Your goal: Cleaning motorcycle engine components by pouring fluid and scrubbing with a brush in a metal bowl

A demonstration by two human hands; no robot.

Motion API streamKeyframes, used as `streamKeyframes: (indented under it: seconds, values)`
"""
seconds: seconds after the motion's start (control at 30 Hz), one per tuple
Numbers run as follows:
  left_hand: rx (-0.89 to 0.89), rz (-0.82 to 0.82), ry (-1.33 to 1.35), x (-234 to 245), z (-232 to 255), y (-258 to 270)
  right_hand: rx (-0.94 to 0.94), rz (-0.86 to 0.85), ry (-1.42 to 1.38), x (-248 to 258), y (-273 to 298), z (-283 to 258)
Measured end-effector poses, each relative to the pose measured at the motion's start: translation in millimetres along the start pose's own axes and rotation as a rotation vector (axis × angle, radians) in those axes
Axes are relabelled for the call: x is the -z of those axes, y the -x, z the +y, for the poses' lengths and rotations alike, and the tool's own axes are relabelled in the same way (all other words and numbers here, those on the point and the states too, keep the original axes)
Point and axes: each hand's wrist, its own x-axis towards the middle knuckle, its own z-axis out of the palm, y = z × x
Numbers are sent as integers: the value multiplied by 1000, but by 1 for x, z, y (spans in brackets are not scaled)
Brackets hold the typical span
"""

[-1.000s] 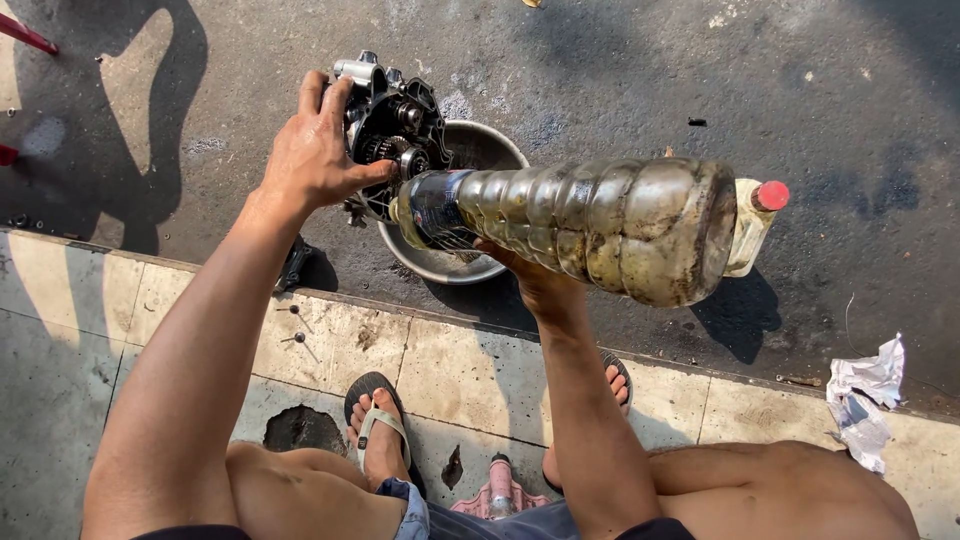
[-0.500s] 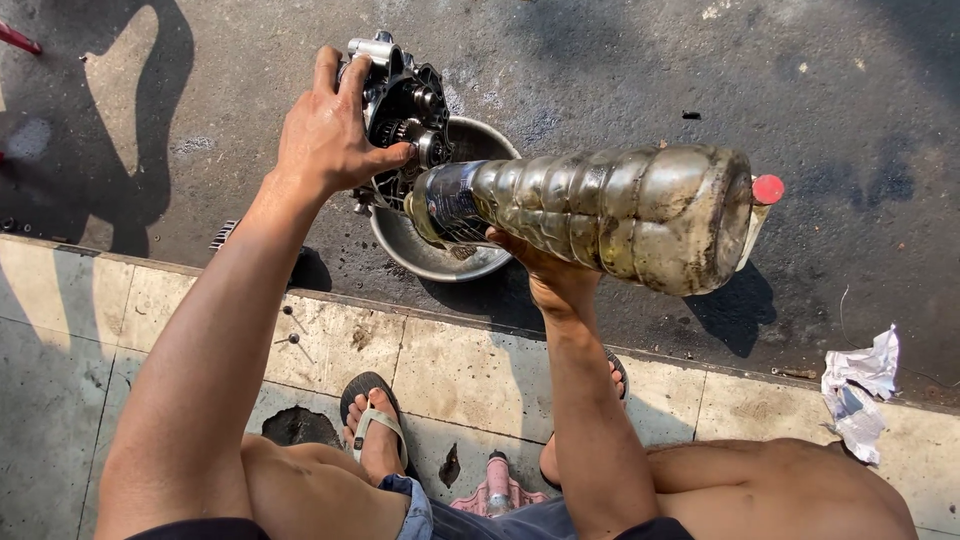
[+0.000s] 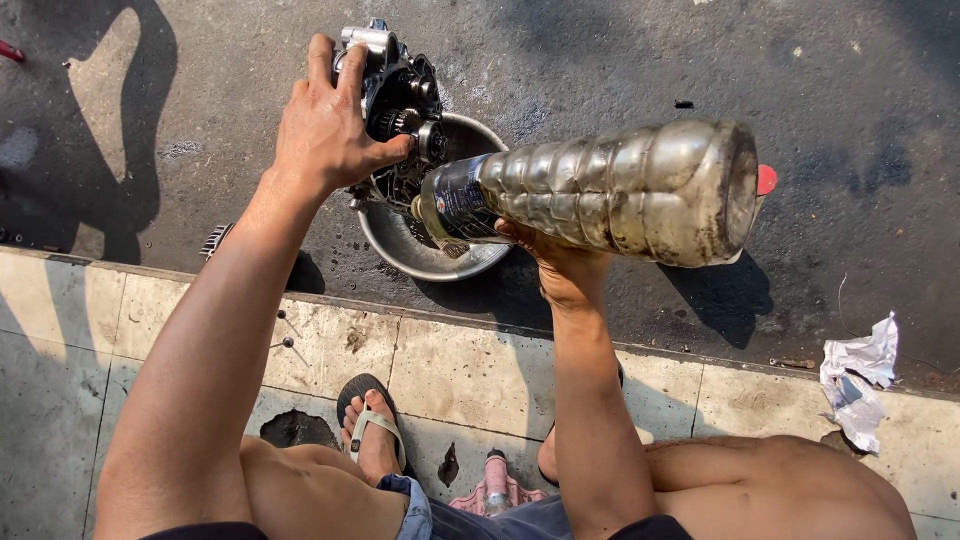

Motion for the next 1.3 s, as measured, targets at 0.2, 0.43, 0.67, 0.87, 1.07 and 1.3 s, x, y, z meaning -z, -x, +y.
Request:
streamKeyframes:
  seconds: [0.2, 0.43, 0.67, 0.87, 1.07, 1.3]
  values:
    - [-25, 34, -4, -8, -6, 1, 72, 102, 104, -9, -3, -1]
    - [-29, -6, 61, 2, -25, 6, 176, 227, 174, -27, -10, 2]
    - [84, -124, 218, 16, -55, 18, 59, 359, 94, -38, -14, 6]
    - [206, -157, 308, 19, -79, 36, 44, 349, 110, -45, -13, 27]
    - [182, -52, 375, 12, -95, 46, 39, 270, 62, -64, -10, 50]
    - [156, -9, 367, 10, -96, 44, 109, 262, -4, -69, -12, 58]
